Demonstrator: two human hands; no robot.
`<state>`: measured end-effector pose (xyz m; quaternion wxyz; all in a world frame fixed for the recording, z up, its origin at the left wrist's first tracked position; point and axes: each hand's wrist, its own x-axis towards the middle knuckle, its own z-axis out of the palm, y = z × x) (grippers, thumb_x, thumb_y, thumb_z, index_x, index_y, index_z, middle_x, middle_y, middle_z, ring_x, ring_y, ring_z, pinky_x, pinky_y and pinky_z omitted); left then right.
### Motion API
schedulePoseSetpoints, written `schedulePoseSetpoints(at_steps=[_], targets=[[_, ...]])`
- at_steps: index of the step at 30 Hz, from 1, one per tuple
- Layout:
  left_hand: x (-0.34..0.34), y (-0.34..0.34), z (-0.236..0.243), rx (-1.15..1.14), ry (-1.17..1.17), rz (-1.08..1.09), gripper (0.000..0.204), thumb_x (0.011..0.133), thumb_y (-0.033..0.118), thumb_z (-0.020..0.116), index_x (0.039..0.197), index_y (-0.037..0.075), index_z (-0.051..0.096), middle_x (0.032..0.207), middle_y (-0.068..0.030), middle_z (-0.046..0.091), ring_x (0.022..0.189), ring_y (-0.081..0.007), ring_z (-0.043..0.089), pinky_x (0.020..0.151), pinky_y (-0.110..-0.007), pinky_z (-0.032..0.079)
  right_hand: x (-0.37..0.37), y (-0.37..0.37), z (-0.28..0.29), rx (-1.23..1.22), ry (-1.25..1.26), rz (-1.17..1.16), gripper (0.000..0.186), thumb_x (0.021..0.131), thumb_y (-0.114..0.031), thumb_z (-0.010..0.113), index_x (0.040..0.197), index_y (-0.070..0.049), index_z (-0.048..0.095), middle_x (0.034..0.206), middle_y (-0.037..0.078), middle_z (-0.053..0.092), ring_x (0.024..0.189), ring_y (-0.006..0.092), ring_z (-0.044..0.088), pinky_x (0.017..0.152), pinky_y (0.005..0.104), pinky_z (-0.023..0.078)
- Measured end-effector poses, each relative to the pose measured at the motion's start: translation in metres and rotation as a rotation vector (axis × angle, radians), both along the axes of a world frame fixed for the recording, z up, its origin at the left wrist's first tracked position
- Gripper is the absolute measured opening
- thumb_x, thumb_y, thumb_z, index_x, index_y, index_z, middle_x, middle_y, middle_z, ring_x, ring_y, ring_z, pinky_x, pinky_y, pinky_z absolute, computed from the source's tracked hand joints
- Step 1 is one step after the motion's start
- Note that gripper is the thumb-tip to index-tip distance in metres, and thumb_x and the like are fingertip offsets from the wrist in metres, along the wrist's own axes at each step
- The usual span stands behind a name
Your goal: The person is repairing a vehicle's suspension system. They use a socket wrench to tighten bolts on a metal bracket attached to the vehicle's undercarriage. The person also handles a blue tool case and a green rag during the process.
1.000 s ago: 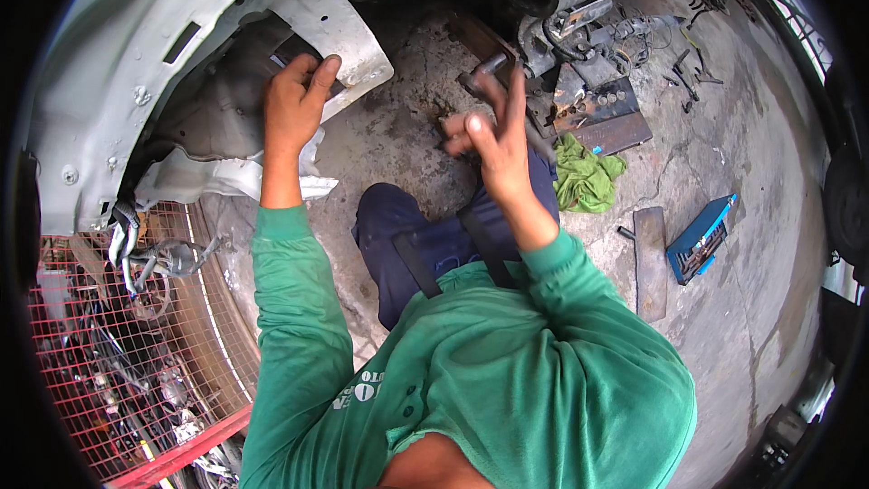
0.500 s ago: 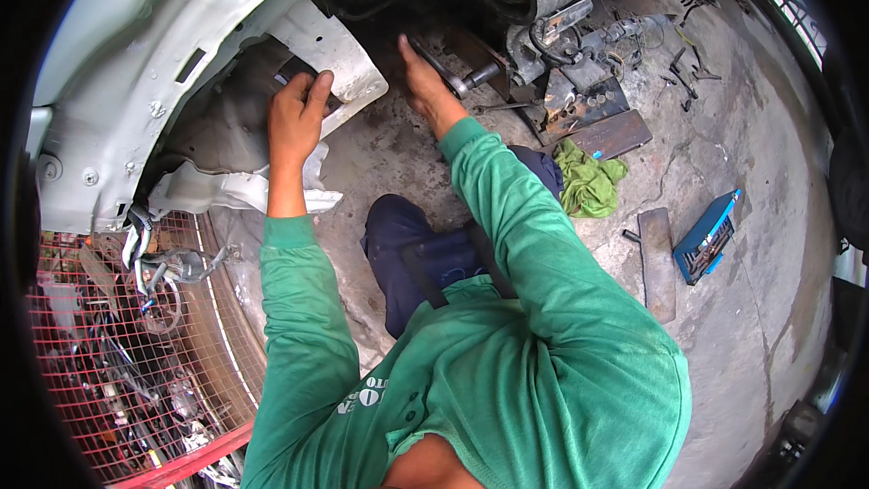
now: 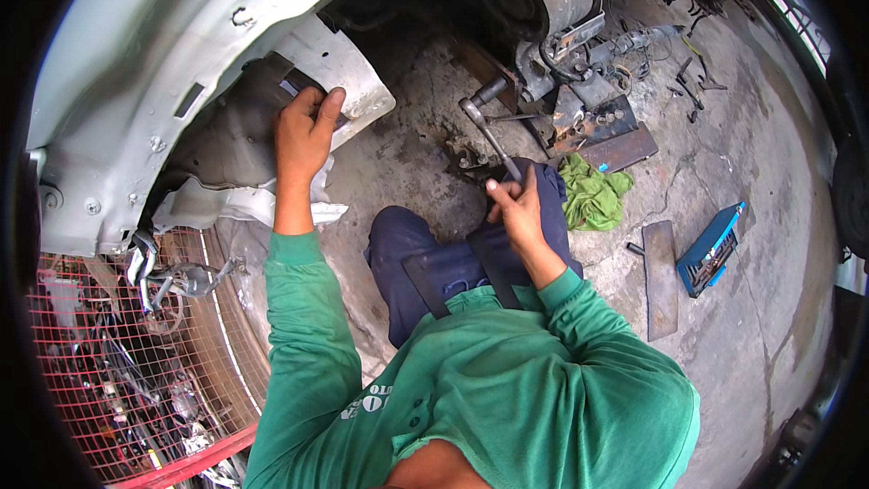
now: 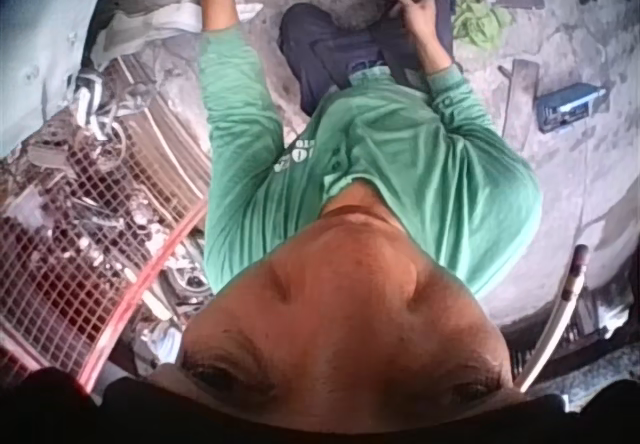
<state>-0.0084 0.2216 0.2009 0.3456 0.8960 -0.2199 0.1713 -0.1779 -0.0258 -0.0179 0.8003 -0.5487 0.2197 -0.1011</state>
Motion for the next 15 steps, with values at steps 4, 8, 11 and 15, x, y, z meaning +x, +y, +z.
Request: schedulePoseSetpoints(at_steps=[4,8,11,15], targets=[[0.000,-0.002,0.002,-0.006,-0.043,-0.013,0.056,0.094,0.052,0.070,0.079,-0.002,0.063,0.065,-0.0216,0.062,0.063,-0.0431,0.064,0.059,-0.046,0.048,0.061,0.020,-0.053,-0.091,0.133,0.211,0.105,0.094,-0.032,0.077,0.161,0.006,0.005,0.106,0.014,0.066,0.082,0.0202,0.065,0.067,0.0359,0.054],[0.002,-0.008,0.002,-0.003,-0.064,-0.017,0.055,0.096,0.050,0.068,0.079,-0.002,0.062,0.067,-0.0237,0.062,0.066,-0.0451,0.063,0.060,-0.047,0.047,0.185,0.020,-0.038,-0.008,0.138,0.352,0.084,0.098,-0.054,0.064,0.154,0.001,0.036,0.135,0.016,0.059,0.117,0.0286,0.059,0.094,0.0426,0.052],[0.004,-0.005,-0.001,-0.001,-0.015,0.008,0.056,0.098,0.050,0.065,0.079,-0.003,0.062,0.067,-0.0249,0.060,0.067,-0.0458,0.062,0.061,-0.048,0.047,0.236,0.037,0.015,0.172,-0.077,0.344,0.095,0.097,-0.070,0.054,0.158,-0.001,0.031,0.146,0.014,0.050,0.130,0.0283,0.050,0.106,0.0483,0.042],[0.002,0.000,0.001,0.000,0.041,0.034,0.057,0.099,0.051,0.063,0.081,-0.003,0.062,0.067,-0.0254,0.058,0.067,-0.0455,0.061,0.062,-0.048,0.047,0.231,0.053,0.072,0.545,-0.459,0.502,0.097,0.094,-0.074,0.054,0.162,-0.011,0.026,0.156,0.015,0.042,0.138,0.0309,0.046,0.110,0.0496,0.041]])
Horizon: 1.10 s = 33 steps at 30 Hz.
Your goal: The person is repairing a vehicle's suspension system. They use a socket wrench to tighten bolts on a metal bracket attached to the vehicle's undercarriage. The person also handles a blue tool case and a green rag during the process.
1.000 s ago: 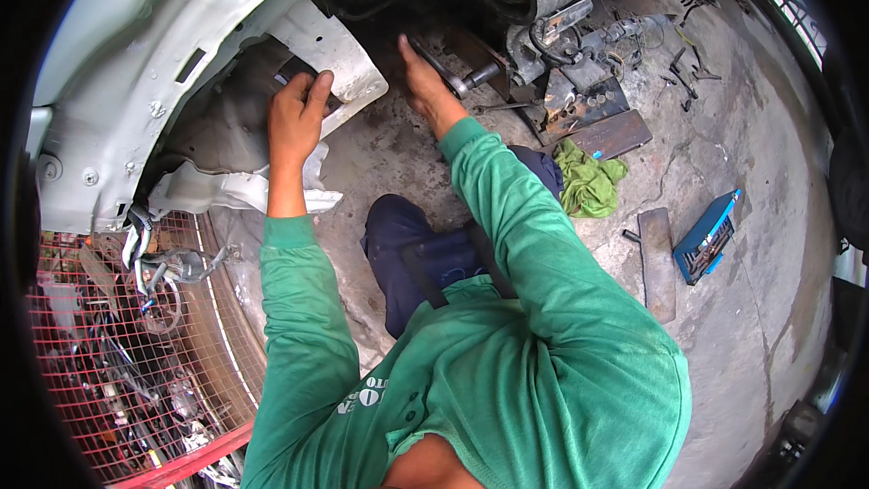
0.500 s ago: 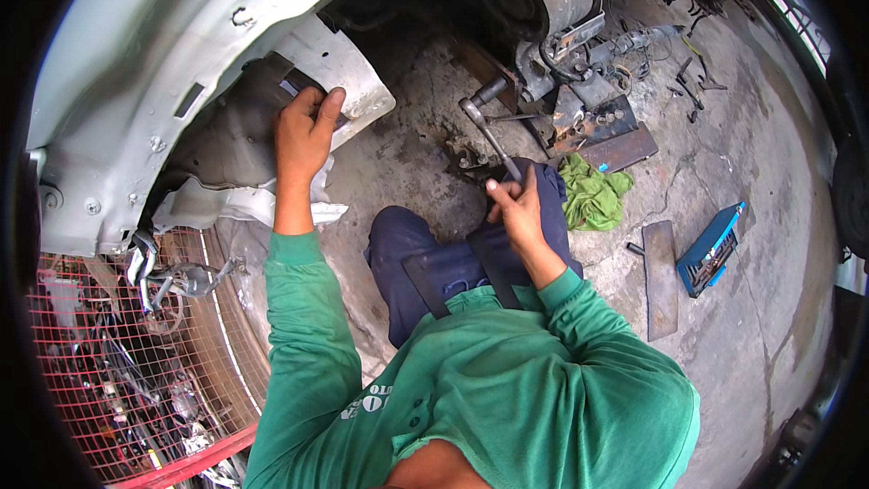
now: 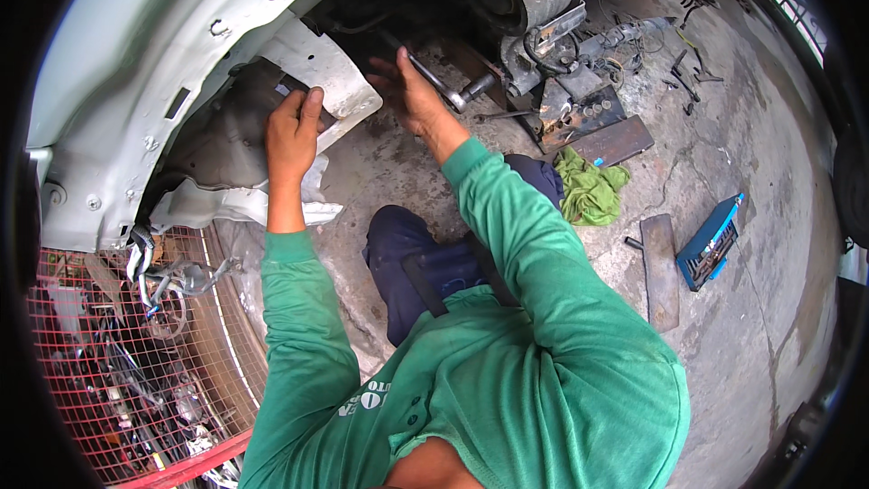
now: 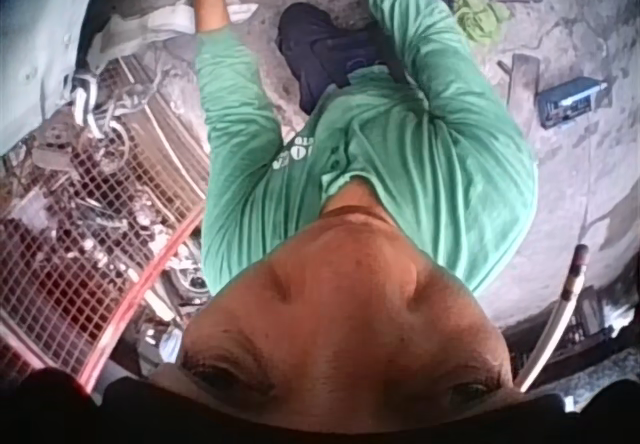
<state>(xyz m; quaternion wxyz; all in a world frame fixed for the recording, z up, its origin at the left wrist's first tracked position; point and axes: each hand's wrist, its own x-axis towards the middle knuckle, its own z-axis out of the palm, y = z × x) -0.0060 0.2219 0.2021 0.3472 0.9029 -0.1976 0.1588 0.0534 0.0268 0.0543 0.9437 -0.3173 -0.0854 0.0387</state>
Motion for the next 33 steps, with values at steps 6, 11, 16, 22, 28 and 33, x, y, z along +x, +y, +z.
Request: schedulePoseSetpoints(at_steps=[6,11,16,22,28,33], targets=[[-0.002,0.002,0.001,-0.024,-0.042,-0.016,0.056,0.099,0.051,0.063,0.084,-0.003,0.064,0.068,-0.0245,0.059,0.064,-0.0436,0.060,0.062,-0.046,0.047,-0.111,-0.012,0.060,0.120,-0.421,-0.183,0.101,0.096,-0.062,0.062,0.166,-0.016,0.005,0.156,0.019,0.040,0.133,0.0331,0.052,0.110,0.0492,0.043],[-0.004,-0.002,-0.001,-0.045,0.007,-0.027,0.053,0.098,0.049,0.065,0.084,-0.002,0.065,0.069,-0.0239,0.061,0.066,-0.0462,0.060,0.063,-0.046,0.048,-0.192,-0.048,0.010,-0.354,-0.081,-0.368,0.105,0.099,-0.040,0.066,0.164,-0.016,-0.014,0.139,0.023,0.055,0.110,0.0308,0.066,0.093,0.0422,0.054],[0.000,-0.004,-0.003,-0.010,-0.101,-0.046,0.052,0.097,0.048,0.067,0.083,-0.002,0.064,0.069,-0.0246,0.061,0.067,-0.0478,0.060,0.062,-0.048,0.048,-0.225,-0.065,-0.091,-0.622,0.421,-0.405,0.105,0.098,-0.023,0.071,0.162,-0.004,-0.011,0.097,0.015,0.072,0.068,0.0205,0.069,0.057,0.0324,0.057],[-0.005,0.000,-0.001,0.063,-0.121,-0.008,0.053,0.097,0.049,0.067,0.084,-0.002,0.064,0.071,-0.0262,0.062,0.070,-0.0497,0.061,0.063,-0.051,0.047,-0.079,-0.013,-0.091,-0.619,0.539,-0.213,0.101,0.096,-0.044,0.072,0.163,0.000,0.010,0.111,0.019,0.070,0.081,0.0270,0.071,0.067,0.0365,0.059],[0.000,-0.012,-0.004,-0.003,-0.150,-0.064,0.053,0.099,0.050,0.063,0.086,-0.001,0.065,0.075,-0.0254,0.064,0.074,-0.0497,0.062,0.065,-0.051,0.048,0.051,-0.005,-0.017,-0.125,0.221,-0.154,0.091,0.094,-0.064,0.065,0.160,-0.011,0.033,0.149,0.012,0.051,0.124,0.0251,0.057,0.102,0.0431,0.048],[-0.005,0.011,-0.002,0.004,-0.097,0.001,0.053,0.099,0.050,0.062,0.086,-0.001,0.065,0.077,-0.0244,0.066,0.077,-0.0487,0.064,0.067,-0.050,0.049,-0.039,0.006,0.056,0.034,-0.249,-0.353,0.088,0.101,-0.053,0.060,0.166,-0.020,0.010,0.151,0.018,0.046,0.121,0.0260,0.059,0.101,0.0432,0.048]])
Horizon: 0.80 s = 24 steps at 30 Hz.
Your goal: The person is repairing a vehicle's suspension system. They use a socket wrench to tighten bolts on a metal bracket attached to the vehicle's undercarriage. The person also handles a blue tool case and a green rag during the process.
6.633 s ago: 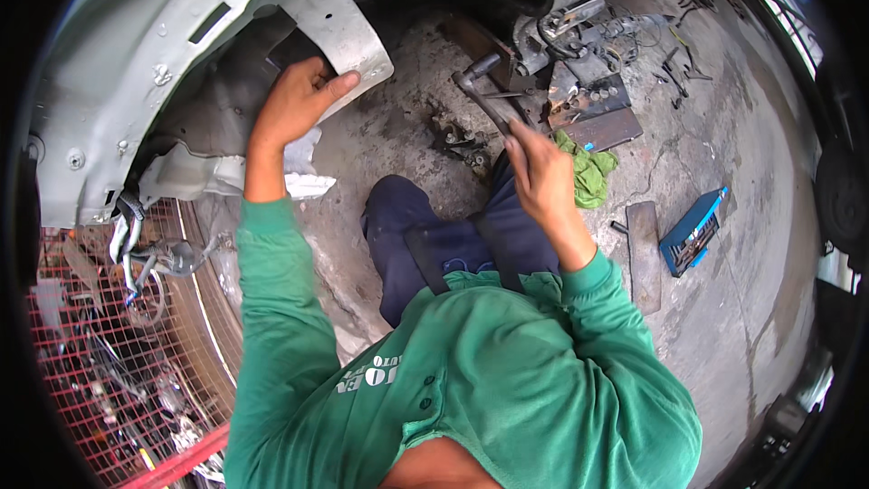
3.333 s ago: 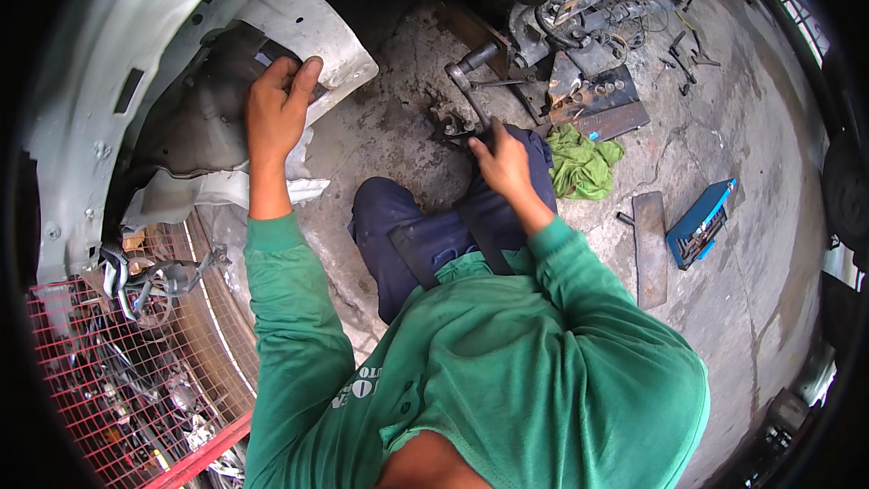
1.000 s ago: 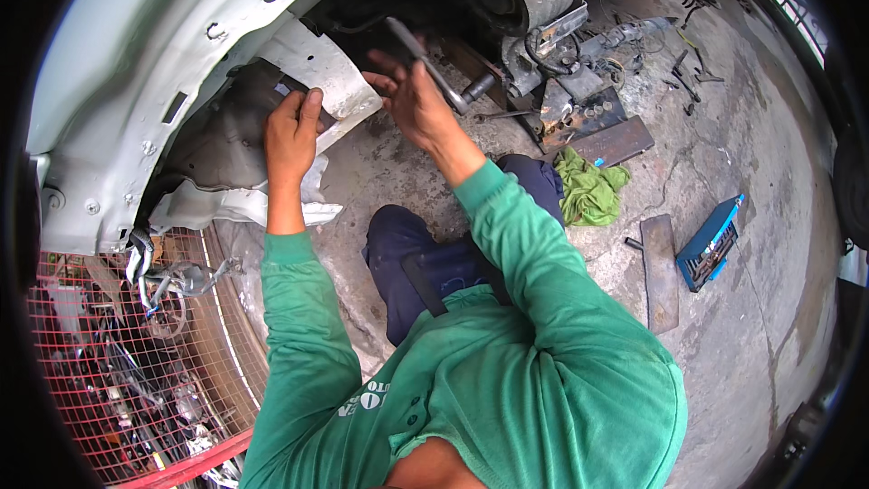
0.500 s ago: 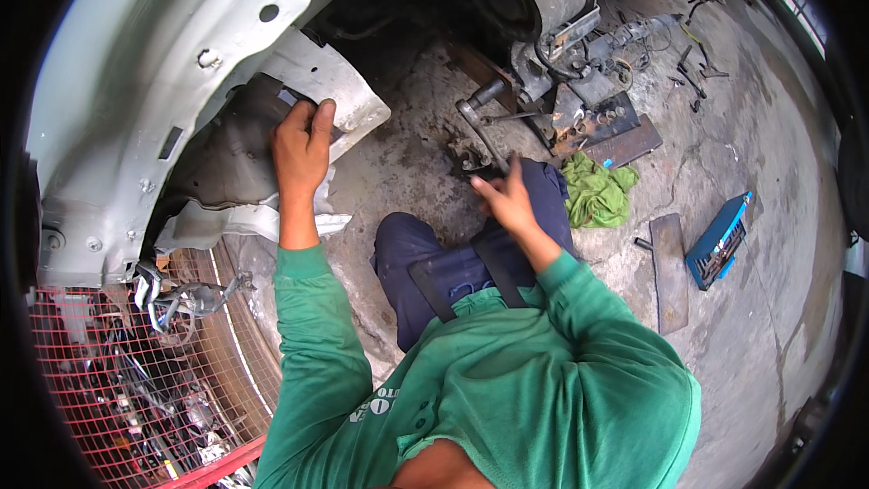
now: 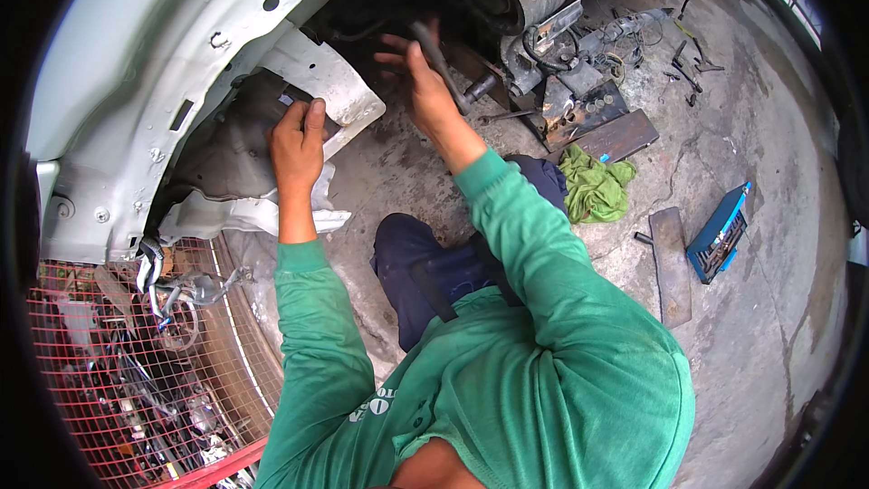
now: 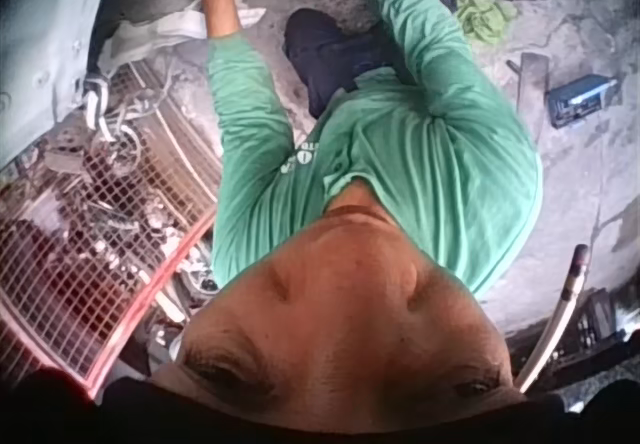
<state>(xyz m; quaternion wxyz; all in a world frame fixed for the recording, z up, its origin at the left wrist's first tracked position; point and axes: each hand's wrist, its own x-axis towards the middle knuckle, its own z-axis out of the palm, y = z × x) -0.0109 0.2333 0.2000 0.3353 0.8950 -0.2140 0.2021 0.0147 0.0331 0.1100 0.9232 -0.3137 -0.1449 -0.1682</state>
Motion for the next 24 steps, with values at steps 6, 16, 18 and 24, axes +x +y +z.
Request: schedulePoseSetpoints(at_steps=[6,16,18,24], targets=[[-0.001,-0.013,-0.001,-0.012,-0.045,-0.025,0.051,0.097,0.048,0.066,0.084,0.000,0.065,0.071,-0.0230,0.065,0.069,-0.0469,0.063,0.062,-0.048,0.049,-0.150,-0.050,-0.021,-0.151,0.199,-0.069,0.095,0.102,-0.025,0.064,0.165,-0.010,-0.005,0.134,0.023,0.057,0.099,0.0222,0.065,0.083,0.0351,0.054],[-0.005,-0.024,0.001,0.024,-0.070,-0.057,0.053,0.094,0.050,0.071,0.080,0.000,0.062,0.065,-0.0181,0.064,0.063,-0.0417,0.065,0.059,-0.046,0.049,-0.078,-0.044,-0.159,-0.555,0.843,-0.047,0.106,0.088,-0.035,0.082,0.160,0.001,0.012,0.099,0.016,0.071,0.079,0.0196,0.067,0.068,0.0292,0.055],[-0.005,-0.019,0.005,0.040,-0.085,-0.044,0.052,0.094,0.049,0.070,0.081,-0.001,0.062,0.066,-0.0187,0.064,0.063,-0.0421,0.064,0.059,-0.046,0.049,-0.019,-0.022,-0.138,-0.415,0.905,0.095,0.098,0.089,-0.041,0.080,0.159,-0.003,0.022,0.114,0.019,0.069,0.092,0.0242,0.068,0.077,0.0362,0.056],[0.001,-0.030,0.001,0.035,-0.098,-0.070,0.051,0.096,0.047,0.068,0.083,-0.001,0.063,0.070,-0.0227,0.065,0.068,-0.0460,0.064,0.062,-0.048,0.049,0.079,-0.013,-0.063,0.202,0.371,0.310,0.069,0.096,-0.061,0.064,0.146,-0.015,0.052,0.130,0.013,0.063,0.123,0.0288,0.058,0.107,0.0469,0.045]])
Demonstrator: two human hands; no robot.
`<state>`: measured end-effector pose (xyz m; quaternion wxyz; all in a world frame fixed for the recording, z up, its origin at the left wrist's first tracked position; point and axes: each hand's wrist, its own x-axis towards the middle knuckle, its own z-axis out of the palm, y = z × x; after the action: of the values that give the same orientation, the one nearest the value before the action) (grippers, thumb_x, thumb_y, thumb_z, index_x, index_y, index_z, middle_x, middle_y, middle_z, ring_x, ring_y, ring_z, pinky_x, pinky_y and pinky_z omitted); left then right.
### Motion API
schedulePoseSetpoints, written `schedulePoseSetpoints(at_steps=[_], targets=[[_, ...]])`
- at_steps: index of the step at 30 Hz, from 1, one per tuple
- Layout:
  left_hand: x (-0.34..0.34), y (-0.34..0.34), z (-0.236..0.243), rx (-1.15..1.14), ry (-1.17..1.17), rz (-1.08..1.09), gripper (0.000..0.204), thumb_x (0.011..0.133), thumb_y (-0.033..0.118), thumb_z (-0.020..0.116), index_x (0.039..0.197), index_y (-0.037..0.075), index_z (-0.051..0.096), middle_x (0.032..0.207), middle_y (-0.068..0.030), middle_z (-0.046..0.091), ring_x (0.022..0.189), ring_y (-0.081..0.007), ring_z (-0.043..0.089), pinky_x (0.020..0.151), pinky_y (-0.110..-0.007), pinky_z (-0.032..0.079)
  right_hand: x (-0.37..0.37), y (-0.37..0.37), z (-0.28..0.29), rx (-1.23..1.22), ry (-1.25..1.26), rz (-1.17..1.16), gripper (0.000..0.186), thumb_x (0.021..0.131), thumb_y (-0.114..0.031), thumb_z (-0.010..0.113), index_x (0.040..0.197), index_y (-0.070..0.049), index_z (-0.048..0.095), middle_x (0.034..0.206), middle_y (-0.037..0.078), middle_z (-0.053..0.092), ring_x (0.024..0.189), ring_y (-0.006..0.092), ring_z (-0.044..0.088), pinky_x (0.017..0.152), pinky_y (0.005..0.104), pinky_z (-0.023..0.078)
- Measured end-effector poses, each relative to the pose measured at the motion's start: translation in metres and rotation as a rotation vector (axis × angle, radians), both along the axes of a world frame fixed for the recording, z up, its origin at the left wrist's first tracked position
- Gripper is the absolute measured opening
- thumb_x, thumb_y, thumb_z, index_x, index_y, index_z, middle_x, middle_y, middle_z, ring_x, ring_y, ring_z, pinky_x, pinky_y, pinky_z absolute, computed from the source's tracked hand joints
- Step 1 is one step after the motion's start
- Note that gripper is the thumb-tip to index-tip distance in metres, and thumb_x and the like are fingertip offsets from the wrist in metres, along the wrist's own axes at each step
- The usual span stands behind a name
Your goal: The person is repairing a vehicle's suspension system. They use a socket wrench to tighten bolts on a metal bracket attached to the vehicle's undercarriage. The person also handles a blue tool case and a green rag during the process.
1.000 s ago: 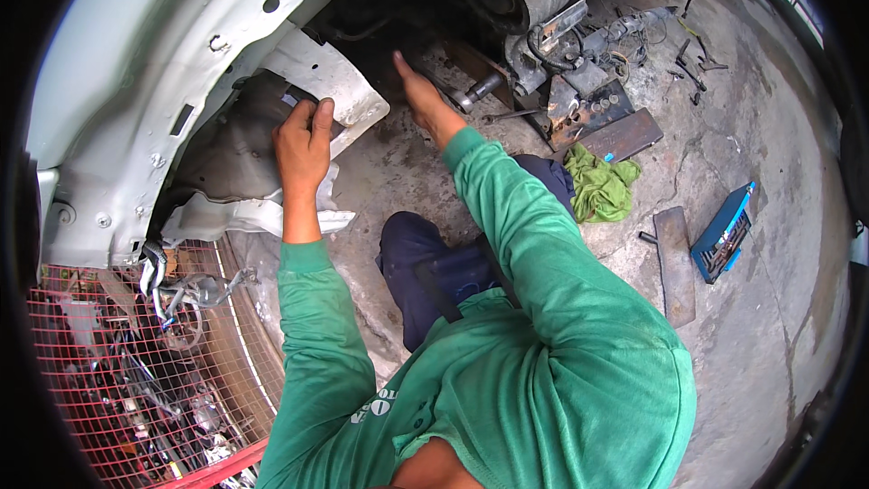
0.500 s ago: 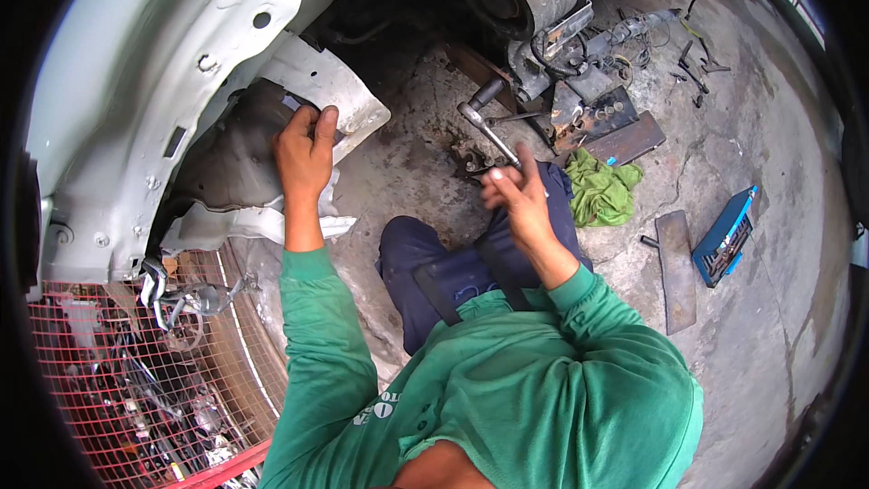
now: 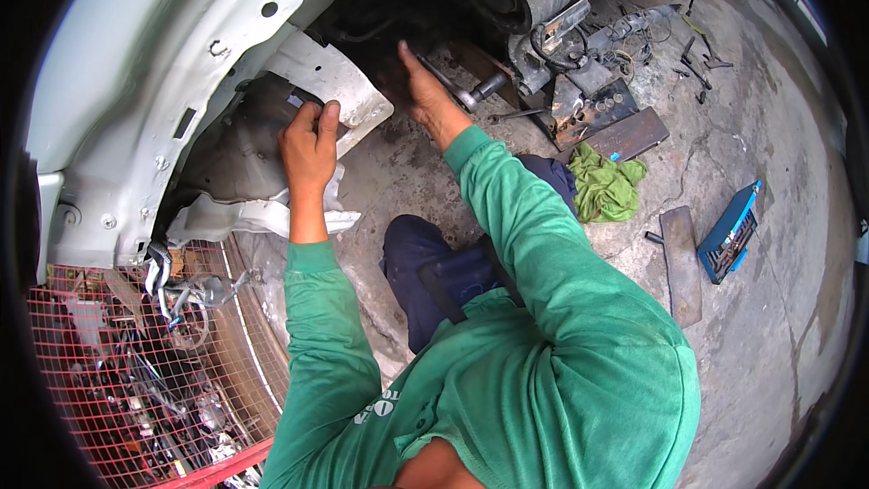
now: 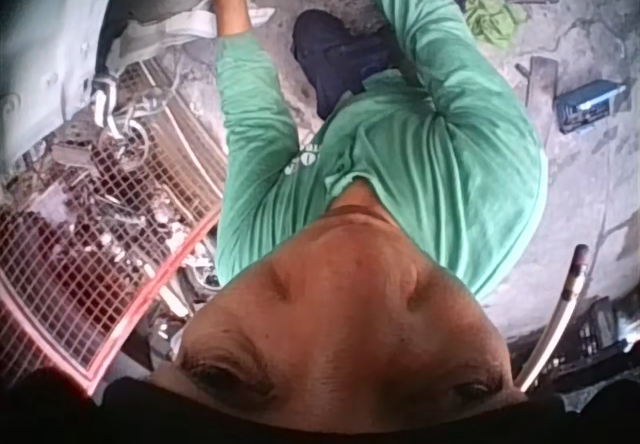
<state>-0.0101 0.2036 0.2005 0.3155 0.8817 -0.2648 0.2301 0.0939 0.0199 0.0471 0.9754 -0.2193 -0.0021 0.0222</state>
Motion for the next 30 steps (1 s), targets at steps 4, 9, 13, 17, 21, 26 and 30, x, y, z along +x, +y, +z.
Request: schedulePoseSetpoints(at_steps=[4,9,13,17,21,26,30], targets=[[-0.006,0.022,0.002,0.002,0.003,0.061,0.049,0.097,0.047,0.068,0.085,-0.001,0.065,0.073,-0.0241,0.066,0.071,-0.0474,0.064,0.064,-0.049,0.050,-0.073,0.020,0.060,-0.031,-0.411,-0.240,0.081,0.095,-0.062,0.063,0.160,-0.030,0.027,0.142,0.016,0.053,0.121,0.0299,0.059,0.104,0.0489,0.048],[-0.005,0.011,0.001,-0.029,0.006,0.030,0.048,0.097,0.045,0.068,0.085,-0.001,0.066,0.075,-0.0240,0.066,0.073,-0.0474,0.065,0.065,-0.049,0.050,-0.173,-0.020,0.049,-0.091,-0.540,-0.503,0.096,0.100,-0.052,0.062,0.165,-0.027,-0.005,0.145,0.020,0.048,0.114,0.0279,0.062,0.088,0.0431,0.055],[-0.006,0.010,0.001,-0.012,-0.024,0.029,0.046,0.097,0.043,0.068,0.084,-0.001,0.065,0.074,-0.0234,0.066,0.071,-0.0470,0.065,0.064,-0.048,0.050,-0.233,-0.059,-0.004,-0.345,0.088,-0.436,0.094,0.100,-0.037,0.067,0.164,-0.007,0.006,0.144,0.022,0.046,0.085,0.0231,0.067,0.068,0.0311,0.056],[-0.008,0.010,0.000,0.002,-0.020,0.059,0.043,0.096,0.039,0.070,0.083,-0.002,0.064,0.072,-0.0220,0.065,0.068,-0.0448,0.064,0.063,-0.046,0.050,-0.245,-0.061,-0.080,-0.952,0.290,-0.261,0.094,0.091,-0.022,0.080,0.159,0.006,0.020,0.136,0.023,0.049,0.079,0.0190,0.066,0.067,0.0308,0.056],[-0.013,0.005,-0.010,-0.238,-0.177,0.082,0.032,0.094,0.032,0.075,0.085,0.003,0.065,0.072,-0.0118,0.067,0.060,-0.0296,0.064,0.058,-0.041,0.048,-0.195,-0.031,-0.120,-1.811,0.077,-0.617,0.113,0.085,-0.032,0.083,0.160,0.008,0.008,0.151,0.037,0.038,0.121,0.0415,0.062,0.102,0.0441,0.051],[-0.079,-0.047,-0.065,-0.255,0.059,-0.293,0.033,0.088,0.030,0.080,0.077,0.005,0.062,0.069,-0.0038,0.058,0.057,-0.0146,0.052,0.054,-0.031,0.041,-0.134,-0.049,-0.100,-1.669,0.107,-0.219,0.119,0.082,-0.038,0.081,0.159,0.008,0.003,0.154,0.037,0.037,0.137,0.0466,0.048,0.113,0.0472,0.042],[-0.056,-0.082,-0.159,-0.924,1.342,-0.215,0.071,0.098,0.069,0.051,0.097,-0.001,0.065,0.077,-0.0078,0.064,0.061,-0.0147,0.056,0.053,-0.028,0.044,-0.176,-0.061,-0.071,-1.823,0.083,-0.061,0.107,0.083,-0.037,0.080,0.158,0.007,0.016,0.137,0.034,0.055,0.121,0.0479,0.060,0.101,0.0490,0.051]])
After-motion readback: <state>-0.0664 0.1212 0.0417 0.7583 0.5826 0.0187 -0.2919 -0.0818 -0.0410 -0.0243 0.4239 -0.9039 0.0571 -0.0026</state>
